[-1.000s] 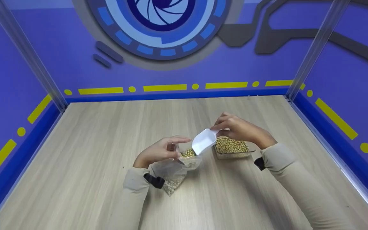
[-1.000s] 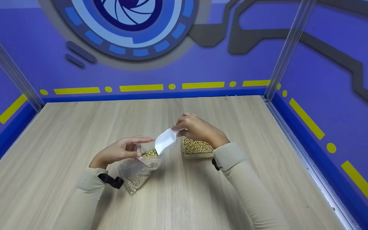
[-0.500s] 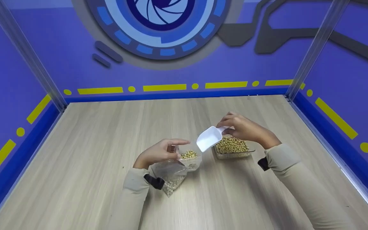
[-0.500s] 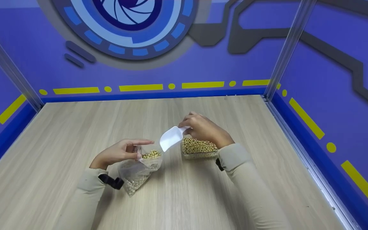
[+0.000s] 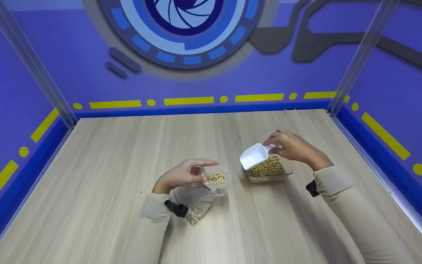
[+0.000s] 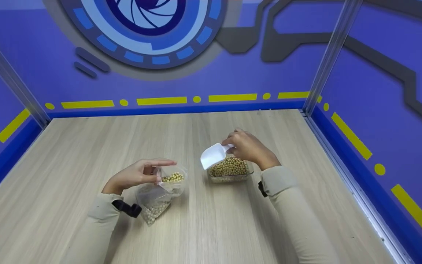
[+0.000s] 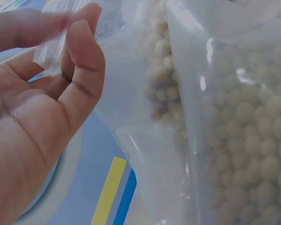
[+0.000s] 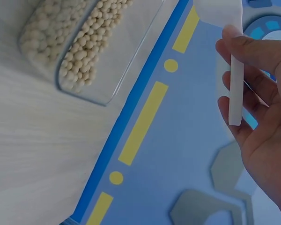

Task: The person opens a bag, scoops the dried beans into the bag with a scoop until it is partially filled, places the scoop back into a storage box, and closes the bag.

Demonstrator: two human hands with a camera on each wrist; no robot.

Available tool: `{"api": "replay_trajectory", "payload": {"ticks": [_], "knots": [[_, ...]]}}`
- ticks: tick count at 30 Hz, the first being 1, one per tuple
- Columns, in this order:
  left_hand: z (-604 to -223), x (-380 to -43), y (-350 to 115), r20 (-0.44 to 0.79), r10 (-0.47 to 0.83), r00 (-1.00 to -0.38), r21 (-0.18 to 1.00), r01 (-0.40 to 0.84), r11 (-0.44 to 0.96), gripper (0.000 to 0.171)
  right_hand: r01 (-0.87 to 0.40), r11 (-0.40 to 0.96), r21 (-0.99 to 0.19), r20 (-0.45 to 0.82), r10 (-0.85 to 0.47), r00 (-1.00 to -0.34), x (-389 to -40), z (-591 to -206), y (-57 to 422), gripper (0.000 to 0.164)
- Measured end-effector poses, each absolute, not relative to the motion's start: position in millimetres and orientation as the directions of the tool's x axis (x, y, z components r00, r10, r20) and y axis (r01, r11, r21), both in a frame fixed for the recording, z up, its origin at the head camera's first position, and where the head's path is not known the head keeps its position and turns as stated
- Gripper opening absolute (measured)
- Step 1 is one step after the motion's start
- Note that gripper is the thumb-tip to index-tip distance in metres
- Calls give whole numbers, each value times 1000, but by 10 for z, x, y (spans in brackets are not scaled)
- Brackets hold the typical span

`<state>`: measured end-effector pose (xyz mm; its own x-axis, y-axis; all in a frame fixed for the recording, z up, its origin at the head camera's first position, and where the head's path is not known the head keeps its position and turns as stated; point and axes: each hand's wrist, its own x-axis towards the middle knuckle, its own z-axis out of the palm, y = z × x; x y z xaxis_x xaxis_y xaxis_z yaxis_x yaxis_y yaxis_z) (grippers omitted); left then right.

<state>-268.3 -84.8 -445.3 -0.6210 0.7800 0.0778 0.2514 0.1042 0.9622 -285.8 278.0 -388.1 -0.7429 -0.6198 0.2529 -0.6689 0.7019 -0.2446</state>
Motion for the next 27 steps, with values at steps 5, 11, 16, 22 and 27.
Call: {"api": "replay_trajectory", "payload": {"ticks": [5,11,16,22,27], "knots": [[-4439,-2680,-865,104,781,-616,955,281,95,55,-667,710,-225,258,-616,-744,-2874,-3919,2885,23],[-4377,-2665,-895,121,786,-606,958,279,68,54,-648,740,-182,258,-600,-757,-2885,-3922,3010,24],[-4308,-2670,-946,160,781,-603,954,299,36,52,-661,740,-127,292,-609,-737,-2894,-3932,3114,24],[-4257,-2657,-956,160,775,-611,955,294,35,53,-640,763,-85,299,-593,-747,-2872,-3919,3179,25],[-4313,-2663,-910,130,776,-617,962,267,50,55,-617,786,-35,285,-584,-760,-2863,-3903,3192,25]]}}
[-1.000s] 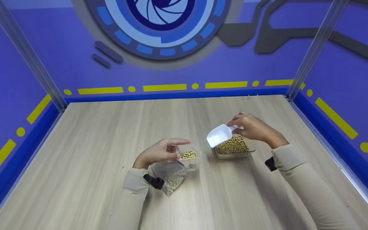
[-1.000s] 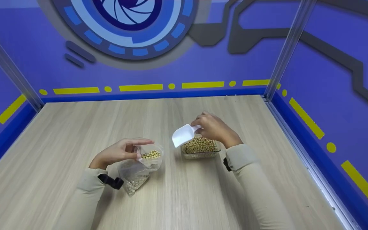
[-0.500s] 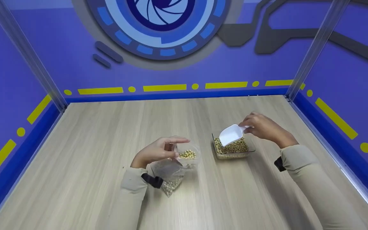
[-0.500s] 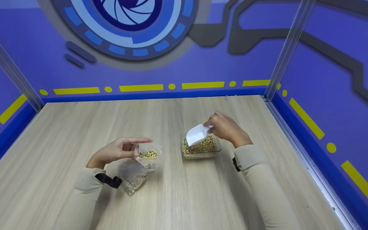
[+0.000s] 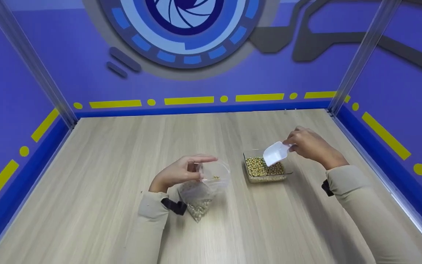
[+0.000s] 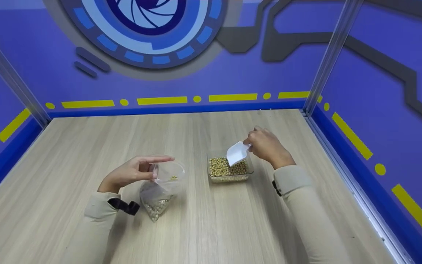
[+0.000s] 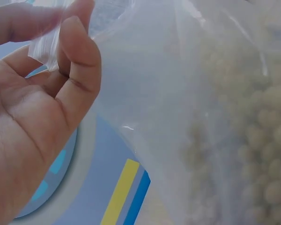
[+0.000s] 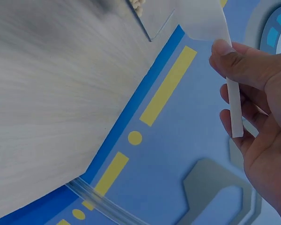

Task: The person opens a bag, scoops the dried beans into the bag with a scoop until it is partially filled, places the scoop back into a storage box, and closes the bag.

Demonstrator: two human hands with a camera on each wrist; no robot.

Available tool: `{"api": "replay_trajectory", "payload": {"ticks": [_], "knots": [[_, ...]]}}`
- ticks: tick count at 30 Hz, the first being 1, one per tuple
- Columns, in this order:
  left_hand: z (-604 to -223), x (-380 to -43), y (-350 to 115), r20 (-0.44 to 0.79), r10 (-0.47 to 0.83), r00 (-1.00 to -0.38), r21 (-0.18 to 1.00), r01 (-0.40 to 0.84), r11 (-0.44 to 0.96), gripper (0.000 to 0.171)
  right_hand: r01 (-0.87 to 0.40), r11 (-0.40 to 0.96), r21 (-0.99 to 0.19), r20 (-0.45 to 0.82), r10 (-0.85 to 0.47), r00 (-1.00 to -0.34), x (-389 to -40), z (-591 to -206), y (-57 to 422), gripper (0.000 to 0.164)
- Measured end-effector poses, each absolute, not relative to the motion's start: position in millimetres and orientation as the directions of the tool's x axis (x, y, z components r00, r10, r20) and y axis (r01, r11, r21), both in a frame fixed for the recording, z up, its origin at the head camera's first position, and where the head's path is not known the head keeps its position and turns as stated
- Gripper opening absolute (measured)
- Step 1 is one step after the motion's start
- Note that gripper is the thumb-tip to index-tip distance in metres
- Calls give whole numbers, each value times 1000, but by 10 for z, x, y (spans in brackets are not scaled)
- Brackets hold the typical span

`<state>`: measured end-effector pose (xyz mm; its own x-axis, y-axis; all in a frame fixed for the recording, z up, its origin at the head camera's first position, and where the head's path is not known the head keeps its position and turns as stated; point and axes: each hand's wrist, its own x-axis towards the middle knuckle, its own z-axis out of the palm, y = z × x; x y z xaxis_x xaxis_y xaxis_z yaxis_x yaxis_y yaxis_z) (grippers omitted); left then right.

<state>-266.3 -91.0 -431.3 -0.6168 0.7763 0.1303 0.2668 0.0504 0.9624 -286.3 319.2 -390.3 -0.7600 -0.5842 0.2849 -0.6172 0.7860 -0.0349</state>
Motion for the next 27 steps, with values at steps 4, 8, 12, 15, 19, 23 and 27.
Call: {"api": "replay_trajectory", "payload": {"ticks": [4,8,12,15,19,23,27], "knots": [[-4362,-2669,-880,117,774,-623,963,261,64,55,-621,784,12,294,-596,-747,-2861,-3906,3201,24],[-4407,-2675,-856,105,777,-621,965,252,71,56,-629,773,85,308,-621,-721,-2855,-3904,3196,24],[-4442,-2673,-833,96,780,-618,970,236,67,57,-619,774,134,309,-626,-716,-2845,-3899,3190,24],[-4461,-2671,-818,85,781,-619,972,225,72,57,-616,770,167,310,-634,-708,-2838,-3894,3182,24],[-4473,-2668,-806,70,779,-623,971,222,91,57,-618,758,206,309,-650,-695,-2833,-3872,3166,23],[-4485,-2670,-802,73,779,-623,970,227,90,57,-615,755,228,295,-655,-695,-2831,-3852,3155,22],[-4490,-2667,-796,79,782,-618,969,231,84,58,-600,755,265,261,-655,-709,-2815,-3840,3144,20]]}}
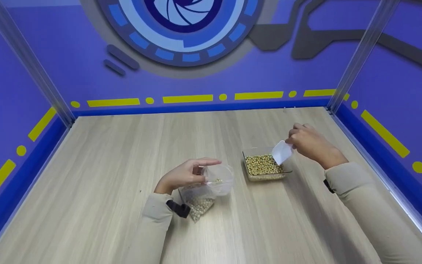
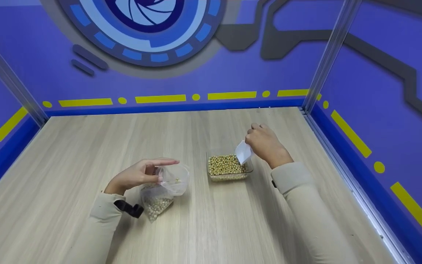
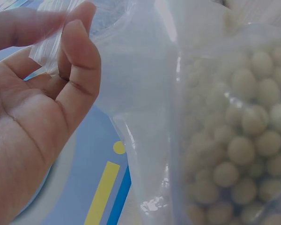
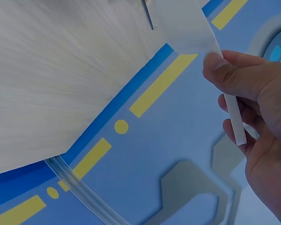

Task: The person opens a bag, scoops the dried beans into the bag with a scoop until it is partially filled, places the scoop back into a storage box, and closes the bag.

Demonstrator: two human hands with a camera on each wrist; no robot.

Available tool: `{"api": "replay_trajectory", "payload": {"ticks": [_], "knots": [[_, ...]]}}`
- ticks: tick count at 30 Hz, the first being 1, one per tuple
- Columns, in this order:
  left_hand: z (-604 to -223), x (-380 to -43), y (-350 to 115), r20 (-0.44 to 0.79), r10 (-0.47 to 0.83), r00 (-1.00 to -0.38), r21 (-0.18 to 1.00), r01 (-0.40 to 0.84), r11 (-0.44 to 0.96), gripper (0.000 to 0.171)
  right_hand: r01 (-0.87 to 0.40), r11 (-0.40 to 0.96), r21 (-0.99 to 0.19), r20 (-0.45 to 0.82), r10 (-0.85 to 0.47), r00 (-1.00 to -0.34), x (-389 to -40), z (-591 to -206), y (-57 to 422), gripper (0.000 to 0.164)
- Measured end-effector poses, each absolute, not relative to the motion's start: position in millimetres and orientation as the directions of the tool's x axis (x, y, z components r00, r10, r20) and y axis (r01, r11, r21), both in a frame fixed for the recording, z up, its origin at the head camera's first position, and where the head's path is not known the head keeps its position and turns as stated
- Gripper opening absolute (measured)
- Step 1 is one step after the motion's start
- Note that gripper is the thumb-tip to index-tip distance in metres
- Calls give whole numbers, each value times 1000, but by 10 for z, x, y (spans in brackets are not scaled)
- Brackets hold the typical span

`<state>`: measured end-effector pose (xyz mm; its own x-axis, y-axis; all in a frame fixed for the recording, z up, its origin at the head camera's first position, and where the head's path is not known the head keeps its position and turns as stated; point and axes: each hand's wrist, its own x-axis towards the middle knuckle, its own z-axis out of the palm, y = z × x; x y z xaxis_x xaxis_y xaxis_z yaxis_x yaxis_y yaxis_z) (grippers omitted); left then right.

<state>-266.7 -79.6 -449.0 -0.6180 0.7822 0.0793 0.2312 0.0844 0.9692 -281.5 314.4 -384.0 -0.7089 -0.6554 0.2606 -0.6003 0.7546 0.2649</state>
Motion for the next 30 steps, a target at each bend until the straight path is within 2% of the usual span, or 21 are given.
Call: {"api": "replay_trajectory", "payload": {"ticks": [11,18,24,30], "knots": [[-4492,-2667,-787,78,783,-617,962,252,103,58,-560,706,434,114,-660,-743,-2796,-3820,3004,17],[-4515,-2679,-787,72,789,-610,971,222,83,58,-557,680,476,99,-671,-734,-2790,-3835,2965,12],[-4523,-2680,-784,90,795,-600,970,233,65,58,-568,700,433,64,-652,-755,-2791,-3874,2957,12],[-4525,-2684,-786,87,794,-601,969,236,73,58,-567,769,296,38,-603,-797,-2790,-3873,2968,16]]}}
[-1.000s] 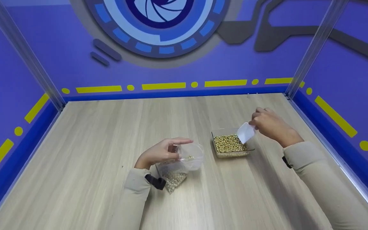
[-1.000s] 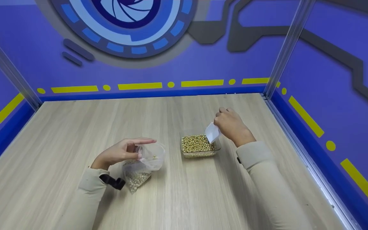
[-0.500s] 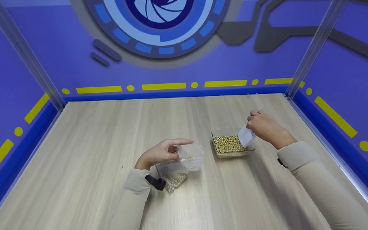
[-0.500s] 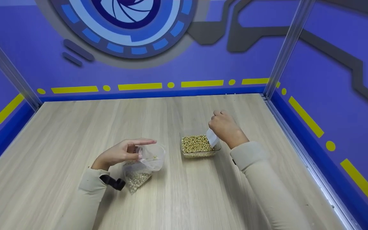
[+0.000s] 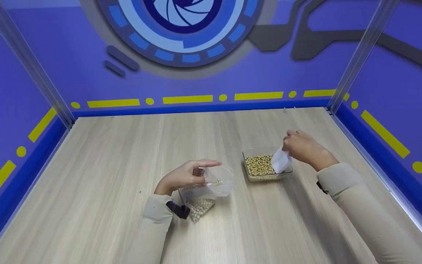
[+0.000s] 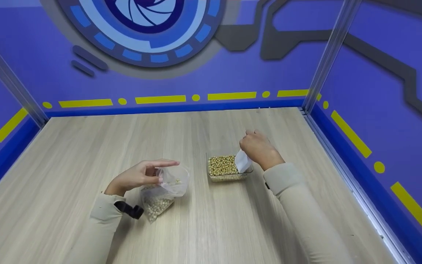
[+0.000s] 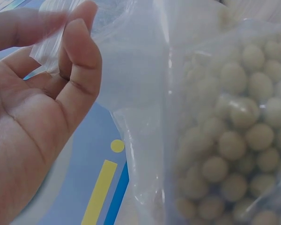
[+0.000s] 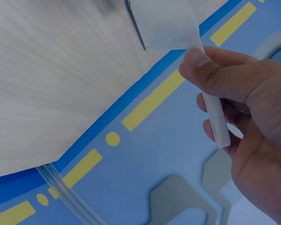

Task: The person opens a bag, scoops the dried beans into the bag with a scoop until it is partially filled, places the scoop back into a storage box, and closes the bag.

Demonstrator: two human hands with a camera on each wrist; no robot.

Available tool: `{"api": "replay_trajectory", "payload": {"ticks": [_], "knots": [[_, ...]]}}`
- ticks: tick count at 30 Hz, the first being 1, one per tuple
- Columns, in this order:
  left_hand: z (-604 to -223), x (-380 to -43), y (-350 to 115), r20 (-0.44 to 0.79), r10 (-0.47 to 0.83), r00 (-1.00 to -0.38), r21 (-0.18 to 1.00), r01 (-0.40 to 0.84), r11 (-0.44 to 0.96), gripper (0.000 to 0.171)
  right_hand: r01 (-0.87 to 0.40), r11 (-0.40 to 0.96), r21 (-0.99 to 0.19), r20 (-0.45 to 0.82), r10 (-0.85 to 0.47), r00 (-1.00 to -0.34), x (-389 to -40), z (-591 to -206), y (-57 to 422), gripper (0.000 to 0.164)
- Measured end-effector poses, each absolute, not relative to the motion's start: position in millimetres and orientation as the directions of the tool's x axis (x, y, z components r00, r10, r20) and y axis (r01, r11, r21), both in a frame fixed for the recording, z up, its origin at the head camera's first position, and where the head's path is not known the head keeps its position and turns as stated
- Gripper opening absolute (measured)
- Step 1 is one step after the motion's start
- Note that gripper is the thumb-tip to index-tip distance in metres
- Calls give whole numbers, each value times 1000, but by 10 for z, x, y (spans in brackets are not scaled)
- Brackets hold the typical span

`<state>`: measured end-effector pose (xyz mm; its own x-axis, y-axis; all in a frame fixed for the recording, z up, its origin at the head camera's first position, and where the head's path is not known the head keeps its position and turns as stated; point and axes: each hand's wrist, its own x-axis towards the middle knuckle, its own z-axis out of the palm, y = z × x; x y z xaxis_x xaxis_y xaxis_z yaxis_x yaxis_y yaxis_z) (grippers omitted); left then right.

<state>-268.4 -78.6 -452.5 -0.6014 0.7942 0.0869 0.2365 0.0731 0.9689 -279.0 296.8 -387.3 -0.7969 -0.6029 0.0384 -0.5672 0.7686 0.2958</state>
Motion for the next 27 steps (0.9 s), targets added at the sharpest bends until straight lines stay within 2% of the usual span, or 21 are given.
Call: {"api": "replay_trajectory", "payload": {"ticks": [5,8,16,27], "knots": [[-4530,-2682,-784,79,794,-603,967,241,86,58,-542,832,118,38,-549,-835,-2768,-3905,3021,22],[-4533,-2683,-781,79,799,-596,968,236,81,58,-542,839,56,36,-544,-838,-2764,-3939,3049,24],[-4551,-2686,-781,81,801,-593,981,191,43,59,-531,847,-29,43,-530,-847,-2769,-4009,3107,28],[-4557,-2688,-770,80,801,-593,980,194,45,60,-591,803,-71,142,-578,-803,-2784,-4184,3144,28]]}}
